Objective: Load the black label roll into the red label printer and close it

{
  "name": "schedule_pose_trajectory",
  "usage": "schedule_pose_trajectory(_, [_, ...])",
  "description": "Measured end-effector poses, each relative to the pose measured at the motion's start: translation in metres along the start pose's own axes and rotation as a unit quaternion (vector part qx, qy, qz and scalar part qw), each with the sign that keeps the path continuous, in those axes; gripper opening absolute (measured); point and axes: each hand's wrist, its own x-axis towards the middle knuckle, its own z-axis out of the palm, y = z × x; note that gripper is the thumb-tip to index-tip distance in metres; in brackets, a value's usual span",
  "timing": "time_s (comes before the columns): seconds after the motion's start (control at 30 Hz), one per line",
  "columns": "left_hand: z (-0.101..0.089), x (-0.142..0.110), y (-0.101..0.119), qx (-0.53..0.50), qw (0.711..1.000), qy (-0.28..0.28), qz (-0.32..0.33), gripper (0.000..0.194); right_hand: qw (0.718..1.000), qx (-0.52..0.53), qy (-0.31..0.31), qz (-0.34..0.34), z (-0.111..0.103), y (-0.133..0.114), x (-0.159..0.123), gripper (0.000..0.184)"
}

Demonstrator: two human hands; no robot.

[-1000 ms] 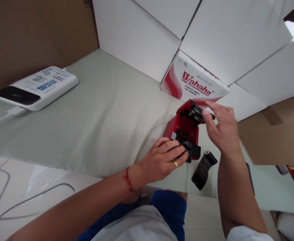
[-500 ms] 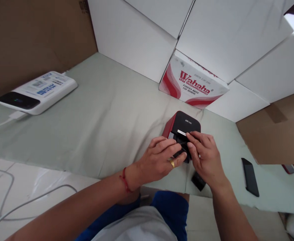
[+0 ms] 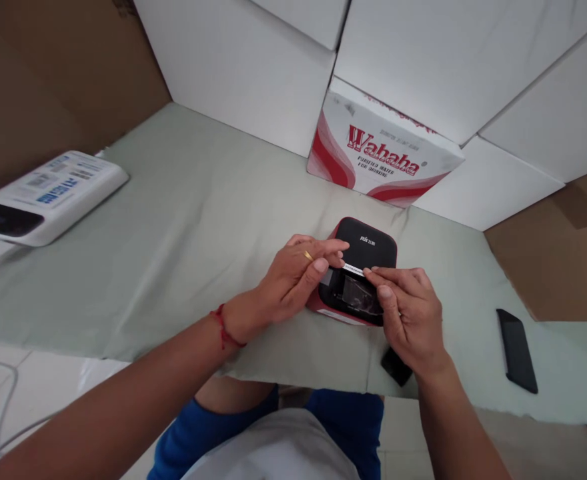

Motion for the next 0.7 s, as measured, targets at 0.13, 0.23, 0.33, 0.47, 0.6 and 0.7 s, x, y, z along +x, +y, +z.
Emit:
schedule_pose_trajectory(0.13, [0.0, -0.003, -0.005, -0.028, 0.999, -0.009, -0.015, 0.038, 1.0, 0.009, 0.026, -0.012, 0.003, 0.005, -0.001, 0.036])
schedule_pose_trajectory(0.23, [0.003, -0.004, -0.012, -0.106, 0.992, -0.015, -0.062, 0.035, 0.999, 0.022, 0.025, -0.013, 0.004, 0.011, -0.003, 0.035])
schedule_pose_trajectory(0.33, [0.007, -0.004, -0.024, -0.226, 0.97, 0.0, -0.088, 0.052, 0.998, 0.049, 0.017, -0.024, 0.005, 0.014, -0.008, 0.046])
schedule_pose_trajectory(0.47, [0.009, -0.004, -0.046, -0.267, 0.958, -0.005, -0.106, 0.091, 0.997, 0.05, -0.004, -0.054, 0.014, 0.006, -0.021, 0.07])
schedule_pose_trajectory(0.6, [0.008, 0.005, -0.06, -0.352, 0.916, -0.102, -0.164, 0.125, 0.997, 0.004, 0.038, -0.066, 0.029, -0.007, -0.035, 0.056])
schedule_pose_trajectory(0.7, [0.008, 0.013, -0.063, -0.406, 0.877, -0.147, -0.211, 0.133, 0.994, -0.006, 0.087, -0.067, 0.037, -0.014, -0.043, 0.051])
